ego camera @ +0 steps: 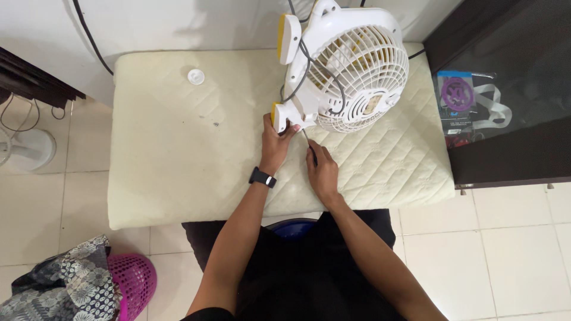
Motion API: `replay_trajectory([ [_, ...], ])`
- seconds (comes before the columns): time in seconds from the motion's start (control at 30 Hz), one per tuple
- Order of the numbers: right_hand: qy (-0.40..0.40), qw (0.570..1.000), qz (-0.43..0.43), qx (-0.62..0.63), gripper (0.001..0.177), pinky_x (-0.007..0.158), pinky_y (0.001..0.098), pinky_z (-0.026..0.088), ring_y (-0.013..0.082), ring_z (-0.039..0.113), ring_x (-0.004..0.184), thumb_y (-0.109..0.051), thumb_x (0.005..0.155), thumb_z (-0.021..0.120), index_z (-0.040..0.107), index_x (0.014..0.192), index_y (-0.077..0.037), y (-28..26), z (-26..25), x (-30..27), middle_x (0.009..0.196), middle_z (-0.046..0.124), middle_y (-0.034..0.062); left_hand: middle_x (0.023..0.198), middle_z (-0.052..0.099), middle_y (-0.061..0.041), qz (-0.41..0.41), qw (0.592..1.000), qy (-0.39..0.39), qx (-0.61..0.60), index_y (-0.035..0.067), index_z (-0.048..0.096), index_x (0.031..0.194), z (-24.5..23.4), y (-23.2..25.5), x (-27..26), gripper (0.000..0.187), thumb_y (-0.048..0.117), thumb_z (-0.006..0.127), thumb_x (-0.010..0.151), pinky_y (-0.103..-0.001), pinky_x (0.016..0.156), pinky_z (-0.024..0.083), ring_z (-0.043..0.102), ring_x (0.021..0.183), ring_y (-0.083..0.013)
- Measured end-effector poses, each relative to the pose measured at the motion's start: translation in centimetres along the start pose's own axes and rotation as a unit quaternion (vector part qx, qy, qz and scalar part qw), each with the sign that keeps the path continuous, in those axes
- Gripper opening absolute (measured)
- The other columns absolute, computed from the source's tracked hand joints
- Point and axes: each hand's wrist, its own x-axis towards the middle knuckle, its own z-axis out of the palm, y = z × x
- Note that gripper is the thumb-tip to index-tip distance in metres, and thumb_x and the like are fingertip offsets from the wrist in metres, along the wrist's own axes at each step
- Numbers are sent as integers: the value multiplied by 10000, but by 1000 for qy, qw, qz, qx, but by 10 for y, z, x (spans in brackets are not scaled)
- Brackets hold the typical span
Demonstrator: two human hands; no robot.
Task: The person uses a screwdriver to remove screws from the base of a white electric fan placed on a mattress. The person loosens and removes several screws from different positions on the fan's base while holding the fan steady.
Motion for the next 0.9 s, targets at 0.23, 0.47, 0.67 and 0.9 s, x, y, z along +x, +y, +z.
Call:
replay_trajectory([
  [0.23,-7,994,-96,-54,274,683,447,556,364,690,788,-50,976,631,671,1247,-37,10,-5,8,972,697,171,1113,695,-100,44,997,-9,-67,9,456,1235,1,1,1,516,121,825,893,-303,883,583,679,1010,-134],
  [0.47,-24,970,-156,-187,349,650,428,547,343,674,762,-2,894,624,672,1239,-20,19,0,14,899,668,158,1040,724,-108,23,1000,-6,14,18,443,1228,-1,3,-2,517,168,820,906,-304,828,579,699,941,-145],
  [0.67,-3,986,82,143,252,660,422,490,400,602,791,-48,1020,622,693,1250,24,27,27,11,923,656,246,1066,721,-122,8,1000,-4,-3,17,430,1221,1,-2,3,540,181,823,889,-312,830,593,713,970,-156],
  [0.9,-11,998,-51,38,227,646,354,529,201,656,707,-113,1053,611,691,1241,-14,48,24,15,856,685,143,1048,733,-127,8,1000,-5,3,15,439,1208,0,-3,4,540,197,832,886,-317,828,592,719,956,-164],
])
